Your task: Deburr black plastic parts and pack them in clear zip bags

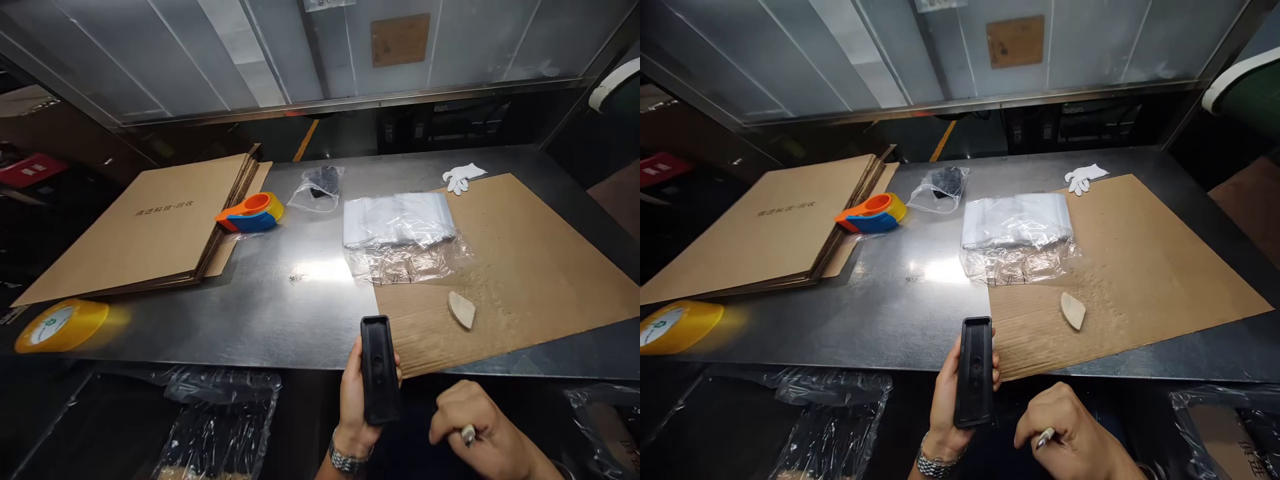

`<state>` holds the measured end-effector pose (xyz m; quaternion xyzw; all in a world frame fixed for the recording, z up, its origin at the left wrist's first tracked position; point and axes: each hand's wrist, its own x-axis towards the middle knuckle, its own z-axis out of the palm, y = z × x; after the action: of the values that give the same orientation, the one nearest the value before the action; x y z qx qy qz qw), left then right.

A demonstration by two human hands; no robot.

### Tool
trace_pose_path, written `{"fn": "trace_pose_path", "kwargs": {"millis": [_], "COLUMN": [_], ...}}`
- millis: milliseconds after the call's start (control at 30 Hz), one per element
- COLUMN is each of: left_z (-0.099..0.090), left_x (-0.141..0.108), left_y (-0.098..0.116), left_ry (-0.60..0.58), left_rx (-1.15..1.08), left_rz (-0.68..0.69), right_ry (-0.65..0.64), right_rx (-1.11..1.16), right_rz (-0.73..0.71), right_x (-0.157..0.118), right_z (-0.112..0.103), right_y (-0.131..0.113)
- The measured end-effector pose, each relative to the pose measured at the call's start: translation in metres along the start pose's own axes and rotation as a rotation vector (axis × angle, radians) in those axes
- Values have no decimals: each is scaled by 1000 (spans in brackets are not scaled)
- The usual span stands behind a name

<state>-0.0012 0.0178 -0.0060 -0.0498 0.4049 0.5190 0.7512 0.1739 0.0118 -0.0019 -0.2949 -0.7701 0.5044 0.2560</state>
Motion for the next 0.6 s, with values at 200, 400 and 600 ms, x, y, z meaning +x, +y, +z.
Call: {"fn": "trace_pose_path", "kwargs": {"millis": [200, 400, 600], "left_z": [-6, -10, -22], "left_x": [1, -1, 10], "left_y": [-2, -5, -12], "left_ry": [-71, -108, -98], "left_rx": [-29, 11, 89], "left_rz": [-40, -20, -31], "right_ry": [24, 189, 334], "right_rx": [-45, 10, -160], "right_rz": [166, 268, 293], "right_x": [8, 22, 18], "right_z": [-4, 3, -18], "right_y": [-3, 1, 8]}}
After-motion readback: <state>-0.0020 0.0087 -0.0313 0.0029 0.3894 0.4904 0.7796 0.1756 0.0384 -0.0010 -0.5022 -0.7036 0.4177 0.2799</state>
